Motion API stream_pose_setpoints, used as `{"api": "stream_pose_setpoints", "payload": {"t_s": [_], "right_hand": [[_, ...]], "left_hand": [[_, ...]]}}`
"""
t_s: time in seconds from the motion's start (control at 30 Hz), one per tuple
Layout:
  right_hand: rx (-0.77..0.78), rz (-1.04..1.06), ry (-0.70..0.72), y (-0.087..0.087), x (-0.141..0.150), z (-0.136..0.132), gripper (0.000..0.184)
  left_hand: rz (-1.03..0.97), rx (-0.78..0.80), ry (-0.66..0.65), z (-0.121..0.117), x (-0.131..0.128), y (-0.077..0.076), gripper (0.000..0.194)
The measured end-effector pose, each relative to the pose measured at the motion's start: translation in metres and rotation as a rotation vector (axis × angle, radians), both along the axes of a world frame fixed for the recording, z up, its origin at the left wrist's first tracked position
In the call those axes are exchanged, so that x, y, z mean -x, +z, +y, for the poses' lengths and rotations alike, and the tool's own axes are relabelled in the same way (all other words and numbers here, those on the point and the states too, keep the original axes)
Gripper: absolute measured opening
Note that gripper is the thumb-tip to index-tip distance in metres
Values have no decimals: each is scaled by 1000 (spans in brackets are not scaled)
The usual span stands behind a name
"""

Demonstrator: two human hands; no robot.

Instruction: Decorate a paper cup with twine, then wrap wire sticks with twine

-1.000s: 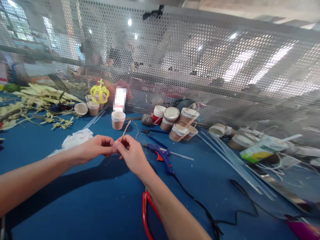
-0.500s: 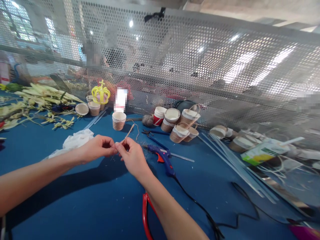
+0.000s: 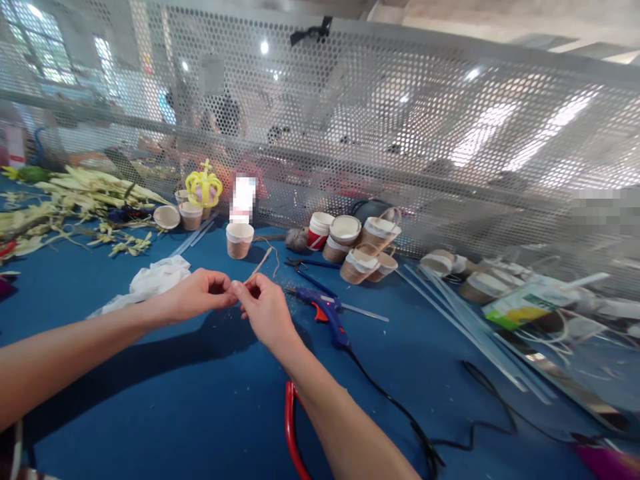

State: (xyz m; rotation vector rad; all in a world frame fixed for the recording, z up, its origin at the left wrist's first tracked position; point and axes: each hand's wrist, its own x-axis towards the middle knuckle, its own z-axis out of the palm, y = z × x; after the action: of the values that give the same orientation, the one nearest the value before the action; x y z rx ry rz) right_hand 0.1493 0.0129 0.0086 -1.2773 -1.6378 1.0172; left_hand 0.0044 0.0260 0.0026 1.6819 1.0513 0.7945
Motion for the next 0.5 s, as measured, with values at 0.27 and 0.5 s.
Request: {"api": "stream_pose_setpoints", "payload": {"t_s": [0.27,0.5], "right_hand": [[42,146,210,5,-4,2,17],[56,139,156,4,-6,3,19]], "left_hand": [[-101,187,-97,1,7,8,21],[-135,252,-197,2,12,16,14]]}}
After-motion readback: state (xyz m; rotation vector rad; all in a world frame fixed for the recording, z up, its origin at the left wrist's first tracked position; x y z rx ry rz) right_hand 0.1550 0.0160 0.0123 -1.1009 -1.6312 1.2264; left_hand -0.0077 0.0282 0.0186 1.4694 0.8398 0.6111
